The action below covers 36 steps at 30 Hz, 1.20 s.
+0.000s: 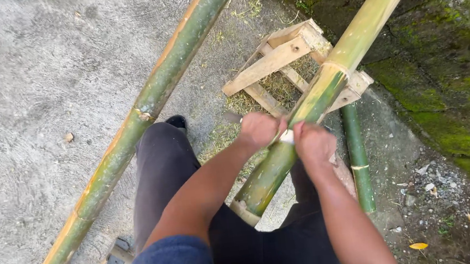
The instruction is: Scraping and whittling bamboo stalks with a knife to smooth the surface in an outdoor workshop setting.
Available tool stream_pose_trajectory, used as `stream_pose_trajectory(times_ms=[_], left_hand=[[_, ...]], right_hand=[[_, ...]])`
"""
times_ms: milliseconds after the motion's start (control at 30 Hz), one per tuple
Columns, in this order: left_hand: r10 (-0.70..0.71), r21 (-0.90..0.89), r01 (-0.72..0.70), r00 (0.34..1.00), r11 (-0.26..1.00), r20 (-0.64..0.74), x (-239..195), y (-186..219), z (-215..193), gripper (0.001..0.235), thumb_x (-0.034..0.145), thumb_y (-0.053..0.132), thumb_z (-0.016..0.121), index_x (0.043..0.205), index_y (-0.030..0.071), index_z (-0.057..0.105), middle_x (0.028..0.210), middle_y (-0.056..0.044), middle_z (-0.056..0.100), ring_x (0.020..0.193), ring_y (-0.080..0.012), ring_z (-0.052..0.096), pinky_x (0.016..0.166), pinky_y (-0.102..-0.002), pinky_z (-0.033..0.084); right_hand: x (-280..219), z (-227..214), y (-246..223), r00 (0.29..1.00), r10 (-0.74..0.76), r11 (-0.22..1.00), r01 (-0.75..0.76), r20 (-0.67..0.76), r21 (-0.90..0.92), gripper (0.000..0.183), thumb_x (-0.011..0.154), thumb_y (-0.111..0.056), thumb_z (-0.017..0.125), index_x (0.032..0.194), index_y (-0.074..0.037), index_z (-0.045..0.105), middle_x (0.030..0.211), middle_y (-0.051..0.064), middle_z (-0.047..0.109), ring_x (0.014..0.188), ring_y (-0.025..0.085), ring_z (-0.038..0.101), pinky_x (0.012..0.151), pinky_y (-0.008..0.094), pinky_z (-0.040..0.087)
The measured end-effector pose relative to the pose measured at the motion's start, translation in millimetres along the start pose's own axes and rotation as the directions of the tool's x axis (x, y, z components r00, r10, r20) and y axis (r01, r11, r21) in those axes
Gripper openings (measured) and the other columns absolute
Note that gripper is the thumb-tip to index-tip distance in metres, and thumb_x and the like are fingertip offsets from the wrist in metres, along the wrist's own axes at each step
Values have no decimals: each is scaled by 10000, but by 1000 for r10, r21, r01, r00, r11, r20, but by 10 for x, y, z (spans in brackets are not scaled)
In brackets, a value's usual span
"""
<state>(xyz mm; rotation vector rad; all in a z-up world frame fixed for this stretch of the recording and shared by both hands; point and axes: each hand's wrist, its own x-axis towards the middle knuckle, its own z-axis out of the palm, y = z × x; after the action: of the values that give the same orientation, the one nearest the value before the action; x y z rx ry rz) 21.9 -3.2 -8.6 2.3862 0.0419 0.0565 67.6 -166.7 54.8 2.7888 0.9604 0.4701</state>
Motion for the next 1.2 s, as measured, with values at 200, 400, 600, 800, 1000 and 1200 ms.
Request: stream_pose_trajectory(times_ms=[200, 400, 600, 800, 1000, 1200], left_hand=[[32, 56, -26, 992, 998, -120, 1395, 165, 189, 624, 1012, 459, 389, 598, 138, 728, 617, -133, 688, 597, -312, 704, 600, -455, 565], [109, 122, -78, 958, 989, -266, 2314, 296, 282, 618, 980, 465, 409, 536, 162, 714, 558, -107, 680, 544, -300, 686, 554, -457, 550], [140, 147, -101, 947, 984, -288, 2488, 325, 237, 585, 970, 441, 428, 528, 186, 713, 548, -100, 678, 538, -308, 684, 536, -464, 540], [147, 140, -115, 960, 983, -239, 2186, 288, 155, 594, 979, 437, 437, 521, 168, 704, 562, -88, 682, 542, -289, 684, 550, -460, 539], [101, 126, -83, 984, 989, -149, 1657, 227, 46, 615, 1016, 429, 404, 542, 179, 707, 542, -84, 669, 531, -284, 672, 565, -452, 532], [88, 121, -62, 970, 991, -228, 1395, 205, 105, 632, 1004, 440, 419, 492, 177, 682, 549, -68, 672, 534, -284, 672, 523, -441, 527]], right_hand=[[869, 503, 899, 988, 151, 988, -152, -38, -3, 471, 1035, -317, 554, 637, -108, 694, 602, 138, 652, 459, 309, 611, 481, 450, 504], [1434, 741, 1498, 970, 74, 997, -75, -233, 4, 403, 1004, -236, 623, 627, -101, 661, 640, 132, 653, 512, 329, 621, 512, 453, 495], [1528, 727, 1527, 959, 87, 996, -90, -268, 1, 374, 985, -191, 619, 618, -128, 662, 628, 122, 646, 497, 320, 616, 495, 438, 489], [1353, 700, 1347, 962, 90, 995, -100, -257, -28, 403, 992, -208, 616, 596, -141, 648, 605, 100, 644, 469, 296, 608, 480, 421, 483], [1026, 539, 985, 981, 123, 989, -109, -152, 96, 421, 1023, -207, 619, 611, -125, 646, 607, 75, 653, 456, 258, 608, 462, 408, 476], [848, 493, 830, 963, 59, 997, -67, -262, -22, 389, 973, -211, 649, 591, -136, 634, 646, 76, 674, 509, 277, 640, 490, 413, 505]])
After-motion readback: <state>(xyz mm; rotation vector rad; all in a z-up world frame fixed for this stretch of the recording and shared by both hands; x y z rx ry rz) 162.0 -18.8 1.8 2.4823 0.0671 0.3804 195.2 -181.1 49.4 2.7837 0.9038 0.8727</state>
